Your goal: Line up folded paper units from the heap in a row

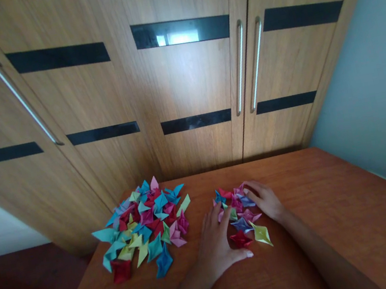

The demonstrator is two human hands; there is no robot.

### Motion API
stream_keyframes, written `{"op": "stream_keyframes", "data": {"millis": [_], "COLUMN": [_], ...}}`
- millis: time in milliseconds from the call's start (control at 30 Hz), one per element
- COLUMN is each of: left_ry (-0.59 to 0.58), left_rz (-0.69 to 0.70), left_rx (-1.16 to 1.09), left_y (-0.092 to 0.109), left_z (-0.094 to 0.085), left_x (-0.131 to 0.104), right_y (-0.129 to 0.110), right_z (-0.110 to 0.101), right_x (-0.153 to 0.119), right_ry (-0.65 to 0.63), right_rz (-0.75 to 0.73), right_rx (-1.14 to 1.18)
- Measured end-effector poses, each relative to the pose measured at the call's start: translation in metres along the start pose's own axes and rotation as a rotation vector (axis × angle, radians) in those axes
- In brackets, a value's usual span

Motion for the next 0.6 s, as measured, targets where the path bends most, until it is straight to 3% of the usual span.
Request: {"op": "stream_keyframes", "data": {"millis": [200, 367, 467, 600], "left_ry": [0.100, 0.207, 0.281, 0.385], "left_rz": [0.006, -0.032, -0.060, -0.058], "left_rx": [-0.060, -0.139, -0.135, -0.071], "left_y": [-0.006, -0.020, -0.028, -0.045], "left_z": [-0.009, -0.025, -0.050, -0.099], "left_x": [-0.009, -0.018, -0.024, -0.045], "right_y": [-0.046, -0.060, -0.066, -0.094], "right_z": [0.065, 0.098, 0.118, 0.155], "right_x": [-0.021, -0.041, -0.046, -0.038], "right_ry": [-0.037, 0.081, 0.193, 0.259], "right_rz": [0.058, 0.194, 0.292, 0.359], "right_rx": [0.554, 0.987, 1.199, 1.382]}}
Point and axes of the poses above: each hand's wrist, its own x-axis towards the middle knuckle, its own z-axis out of the palm, y = z × x, the point moved 10 cm from there along x, towards the middle knuckle, and after that the axes turned 13 degrees about x, right-handed, at the moved point
